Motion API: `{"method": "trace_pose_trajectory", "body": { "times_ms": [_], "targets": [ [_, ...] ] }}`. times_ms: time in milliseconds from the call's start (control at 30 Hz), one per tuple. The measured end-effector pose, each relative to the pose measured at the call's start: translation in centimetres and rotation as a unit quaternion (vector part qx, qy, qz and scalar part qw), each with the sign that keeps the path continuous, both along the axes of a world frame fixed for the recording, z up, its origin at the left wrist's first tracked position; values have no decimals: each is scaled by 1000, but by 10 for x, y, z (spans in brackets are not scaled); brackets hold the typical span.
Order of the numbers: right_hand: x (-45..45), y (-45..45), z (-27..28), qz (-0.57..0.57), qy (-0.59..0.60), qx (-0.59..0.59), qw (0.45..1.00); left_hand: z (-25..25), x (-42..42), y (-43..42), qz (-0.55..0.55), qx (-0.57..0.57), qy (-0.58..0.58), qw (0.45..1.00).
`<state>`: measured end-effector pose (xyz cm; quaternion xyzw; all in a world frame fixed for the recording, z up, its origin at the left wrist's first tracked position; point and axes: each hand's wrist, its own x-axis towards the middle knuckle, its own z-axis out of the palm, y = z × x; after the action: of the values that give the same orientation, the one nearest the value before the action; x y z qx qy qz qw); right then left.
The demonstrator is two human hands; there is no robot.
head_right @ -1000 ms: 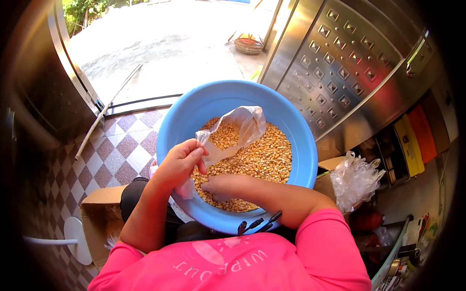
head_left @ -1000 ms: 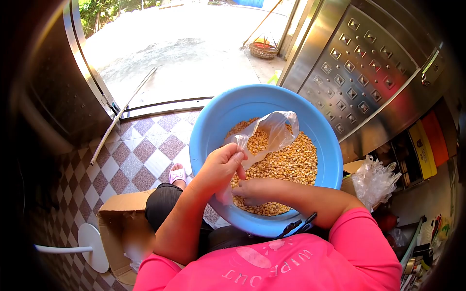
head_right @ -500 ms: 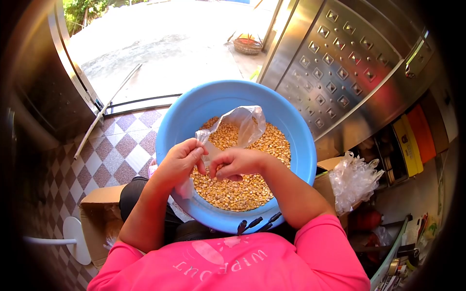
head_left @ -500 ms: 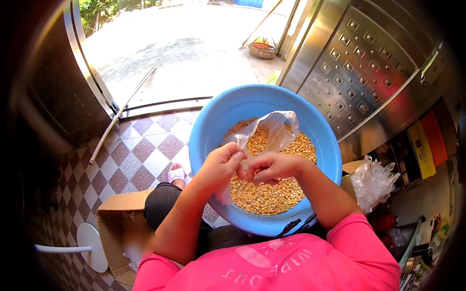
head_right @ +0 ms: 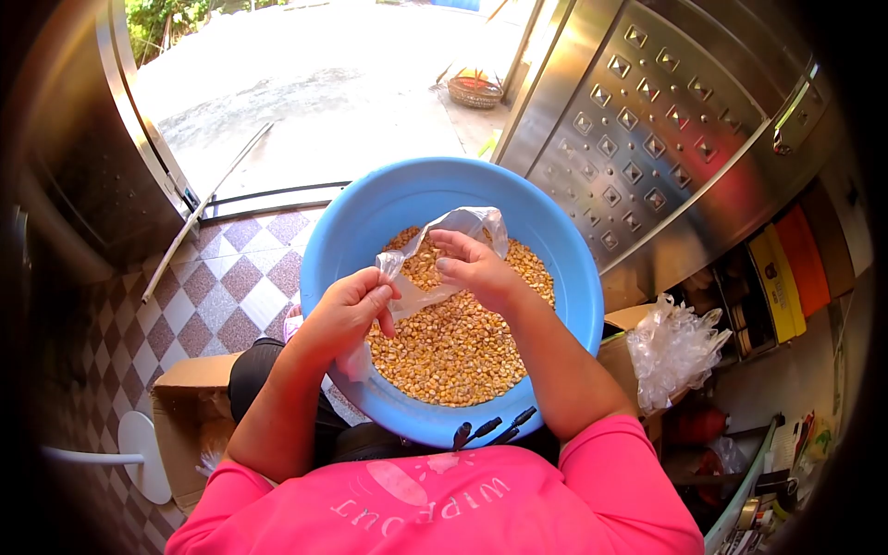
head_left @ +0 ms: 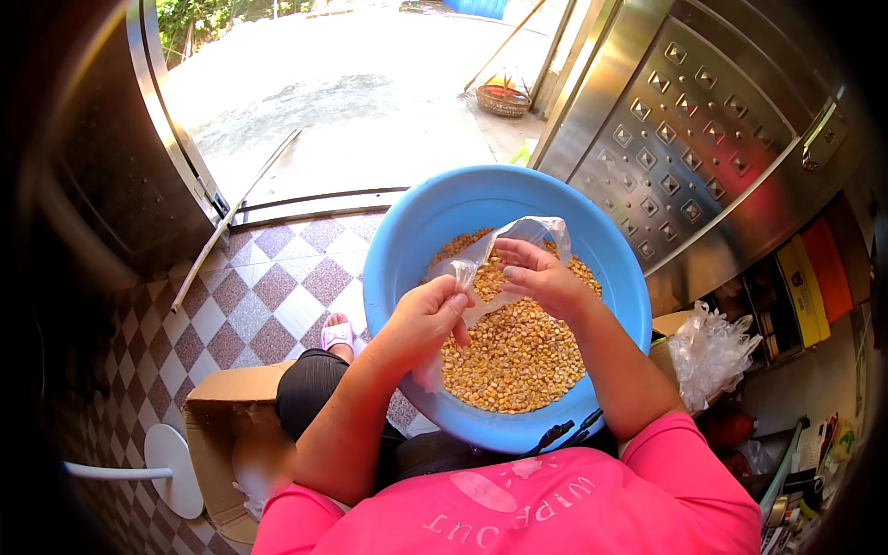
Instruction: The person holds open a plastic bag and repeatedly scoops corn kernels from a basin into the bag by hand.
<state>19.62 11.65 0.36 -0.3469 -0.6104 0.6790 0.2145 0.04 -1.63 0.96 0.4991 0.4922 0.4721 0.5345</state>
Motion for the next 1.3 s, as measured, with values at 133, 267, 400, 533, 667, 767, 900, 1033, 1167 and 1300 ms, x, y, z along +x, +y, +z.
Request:
{"method": "trace_pose_trajectory", "body": {
  "times_ms": [133,267,400,533,667,767,900,1033,1167,1300],
  "targets": [
    [1,-3,10,23,9,71,997,3,0,-1,0,-2,1,1000],
    [7,-6,23,249,-1,-61,967,1,0,0,5,3,-2,1000],
    [-12,-31,5,386,-213,13,897,3,2,0,18,7,-4,1000],
    [-19,-44,-29,416,-406,312,752,0,0,0,8,3,-4,1000],
    [-35,-59,-32,497,-482,276,667,-1,-2,1,3,4,4,1000],
    [-35,-59,-61,577,-443,292,621,-1,-2,0,0,5,10,1000],
    [-32,-60,-43,547,-450,184,681,0,-1,0,-1,5,10,1000],
    [-31,-51,-25,514,-408,98,748,1,-1,-1,1,3,10,1000],
    [-20,-34,-2,434,-286,15,854,0,0,0,3,7,0,1000],
    [-5,-16,8,253,-53,-188,948,0,1,0,9,8,-5,1000]
  ]
}}
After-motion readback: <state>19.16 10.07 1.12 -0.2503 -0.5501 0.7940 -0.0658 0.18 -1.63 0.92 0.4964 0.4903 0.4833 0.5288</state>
